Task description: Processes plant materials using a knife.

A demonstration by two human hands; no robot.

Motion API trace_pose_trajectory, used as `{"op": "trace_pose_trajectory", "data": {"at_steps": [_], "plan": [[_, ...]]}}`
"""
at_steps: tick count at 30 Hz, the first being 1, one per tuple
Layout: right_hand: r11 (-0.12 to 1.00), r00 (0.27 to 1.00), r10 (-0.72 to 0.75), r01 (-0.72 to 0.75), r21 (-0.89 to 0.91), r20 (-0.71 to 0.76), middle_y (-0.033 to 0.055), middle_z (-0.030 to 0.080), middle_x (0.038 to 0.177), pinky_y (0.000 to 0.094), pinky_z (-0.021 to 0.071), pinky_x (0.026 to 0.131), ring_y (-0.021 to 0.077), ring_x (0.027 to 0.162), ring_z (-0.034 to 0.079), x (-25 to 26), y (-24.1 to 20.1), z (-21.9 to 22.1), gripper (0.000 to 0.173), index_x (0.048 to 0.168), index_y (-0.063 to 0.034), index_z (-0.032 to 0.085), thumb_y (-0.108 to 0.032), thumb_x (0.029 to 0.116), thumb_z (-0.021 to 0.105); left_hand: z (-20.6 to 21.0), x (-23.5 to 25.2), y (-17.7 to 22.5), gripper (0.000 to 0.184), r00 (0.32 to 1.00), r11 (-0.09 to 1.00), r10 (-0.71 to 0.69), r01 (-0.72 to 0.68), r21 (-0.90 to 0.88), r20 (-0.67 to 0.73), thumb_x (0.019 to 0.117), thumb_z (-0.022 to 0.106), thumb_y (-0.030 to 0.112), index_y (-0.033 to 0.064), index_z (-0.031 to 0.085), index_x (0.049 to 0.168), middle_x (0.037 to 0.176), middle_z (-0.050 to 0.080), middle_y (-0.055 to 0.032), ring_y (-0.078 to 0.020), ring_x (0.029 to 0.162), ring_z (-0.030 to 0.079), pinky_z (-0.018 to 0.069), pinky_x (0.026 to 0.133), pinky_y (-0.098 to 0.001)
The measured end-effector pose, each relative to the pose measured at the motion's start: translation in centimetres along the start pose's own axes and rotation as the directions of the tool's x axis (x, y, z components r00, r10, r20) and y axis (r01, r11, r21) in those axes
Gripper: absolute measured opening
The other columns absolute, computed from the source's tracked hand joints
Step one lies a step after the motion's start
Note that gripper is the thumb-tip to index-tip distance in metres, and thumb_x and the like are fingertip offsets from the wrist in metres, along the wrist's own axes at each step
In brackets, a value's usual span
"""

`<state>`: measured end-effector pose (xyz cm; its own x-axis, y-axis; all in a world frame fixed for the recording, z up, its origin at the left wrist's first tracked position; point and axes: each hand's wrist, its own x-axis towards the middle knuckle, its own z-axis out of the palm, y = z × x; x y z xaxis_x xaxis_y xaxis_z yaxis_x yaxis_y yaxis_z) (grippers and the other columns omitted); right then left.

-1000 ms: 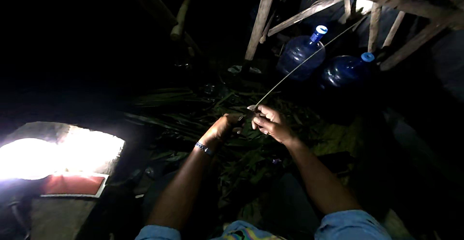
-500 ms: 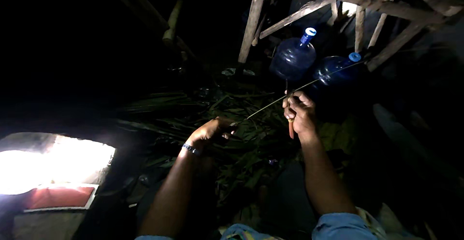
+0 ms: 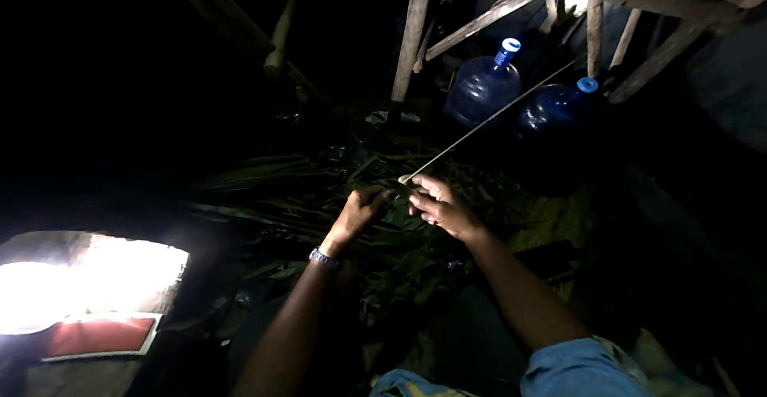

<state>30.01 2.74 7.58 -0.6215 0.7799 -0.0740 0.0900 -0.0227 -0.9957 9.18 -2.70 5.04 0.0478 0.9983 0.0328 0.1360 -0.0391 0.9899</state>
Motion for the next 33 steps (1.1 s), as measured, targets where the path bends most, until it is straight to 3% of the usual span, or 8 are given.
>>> {"op": "trace_pose_trajectory", "data": {"at_steps": [7, 13, 19, 22, 25, 29, 31, 33], "plan": [[0.989, 0.972, -0.128, 0.139, 0.042, -0.196, -0.0001, 0.066, 0.074, 0.0135, 0.0349, 0.045, -0.0009, 0.050, 0.045, 0.1, 0.2, -0.6, 0.011, 0.097, -0.0050, 0.065, -0.002, 0.0998, 0.055, 0.3, -0.4, 0.4, 0.023, 0.999, 0.989, 0.054, -0.054, 0.141, 0.003, 0.1056, 0.054, 0.016, 0.0016, 0.069, 0.095, 0.067, 0.055, 0.0038, -0.0002, 0.056, 0.049, 0.0440, 0.055, -0.0179], [0.962, 0.901, -0.157, 0.232, 0.143, -0.404, 0.0008, 0.063, 0.078, 0.0151, 0.0376, 0.043, 0.0009, 0.046, 0.041, -0.6, -0.3, -4.2, 0.018, 0.106, -0.0084, 0.065, -0.004, 0.1026, 0.048, -0.5, -0.5, 0.0, 0.022, 0.998, 0.977, 0.061, -0.060, 0.207, 0.001, 0.1048, 0.056, 0.019, 0.0051, 0.071, 0.097, 0.067, 0.056, 0.0045, -0.0007, 0.057, 0.049, 0.0448, 0.056, -0.0200], [0.916, 0.716, -0.021, 0.293, 0.273, -0.698, -0.0020, 0.061, 0.081, 0.0136, 0.0346, 0.039, -0.0001, 0.043, 0.039, -1.3, -0.7, -9.3, 0.026, 0.119, -0.0098, 0.057, -0.001, 0.1062, 0.036, -2.7, -0.6, 0.2, 0.024, 0.999, 0.925, 0.006, 0.012, 0.381, -0.046, 0.1050, 0.058, 0.024, 0.0070, 0.074, 0.106, 0.078, 0.066, -0.0032, -0.0117, 0.065, 0.058, 0.0519, 0.067, -0.0376], [0.891, 0.619, 0.026, 0.341, 0.299, -0.785, -0.0040, 0.059, 0.081, 0.0145, 0.0343, 0.039, 0.0010, 0.044, 0.038, -1.2, -0.3, -10.7, 0.025, 0.121, -0.0127, 0.056, -0.004, 0.1080, 0.036, -3.6, -0.7, 0.4, 0.023, 0.995, 0.916, -0.006, 0.045, 0.399, -0.099, 0.1052, 0.058, 0.024, 0.0072, 0.073, 0.102, 0.074, 0.064, -0.0039, -0.0135, 0.062, 0.057, 0.0513, 0.064, -0.0385], [0.941, 0.737, -0.053, 0.263, 0.213, -0.673, -0.0040, 0.058, 0.078, 0.0147, 0.0360, 0.039, 0.0001, 0.044, 0.039, -1.1, 0.1, -9.3, 0.032, 0.132, -0.0135, 0.052, -0.004, 0.1052, 0.037, -3.5, -0.8, 0.4, 0.022, 0.990, 0.925, 0.013, 0.041, 0.378, -0.139, 0.1055, 0.058, 0.022, 0.0049, 0.072, 0.102, 0.073, 0.063, -0.0040, -0.0114, 0.061, 0.057, 0.0515, 0.062, -0.0337], [0.993, 0.975, -0.094, 0.106, 0.047, -0.203, 0.0018, 0.062, 0.076, 0.0208, 0.0414, 0.047, 0.0047, 0.049, 0.045, -0.7, 0.3, -4.5, 0.046, 0.145, -0.0099, 0.051, -0.011, 0.0999, 0.050, -1.8, -0.6, 0.0, 0.023, 0.995, 0.930, 0.025, 0.013, 0.366, -0.098, 0.1050, 0.058, 0.023, 0.0054, 0.073, 0.104, 0.076, 0.066, -0.0035, -0.0114, 0.065, 0.060, 0.0541, 0.067, -0.0351], [0.994, 0.994, -0.088, 0.092, 0.057, -0.065, 0.0027, 0.063, 0.075, 0.0175, 0.0389, 0.047, 0.0027, 0.050, 0.045, -0.1, 0.4, -2.0, 0.039, 0.138, -0.0052, 0.057, -0.007, 0.0995, 0.054, -0.8, -0.6, -0.2, 0.023, 0.998, 0.948, 0.050, -0.032, 0.315, -0.048, 0.1047, 0.059, 0.023, 0.0053, 0.072, 0.102, 0.073, 0.065, -0.0003, -0.0066, 0.062, 0.059, 0.0536, 0.063, -0.0287], [0.990, 0.993, -0.088, 0.096, 0.099, -0.078, 0.0017, 0.064, 0.075, 0.0151, 0.0372, 0.046, 0.0008, 0.050, 0.045, 0.3, 0.4, -0.9, 0.018, 0.116, -0.0038, 0.062, -0.004, 0.1006, 0.054, -0.3, -0.7, -0.3, 0.022, 0.996, 0.969, 0.088, -0.087, 0.231, 0.004, 0.1044, 0.058, 0.021, 0.0037, 0.072, 0.103, 0.072, 0.064, 0.0012, -0.0033, 0.060, 0.058, 0.0525, 0.059, -0.0231]]}}
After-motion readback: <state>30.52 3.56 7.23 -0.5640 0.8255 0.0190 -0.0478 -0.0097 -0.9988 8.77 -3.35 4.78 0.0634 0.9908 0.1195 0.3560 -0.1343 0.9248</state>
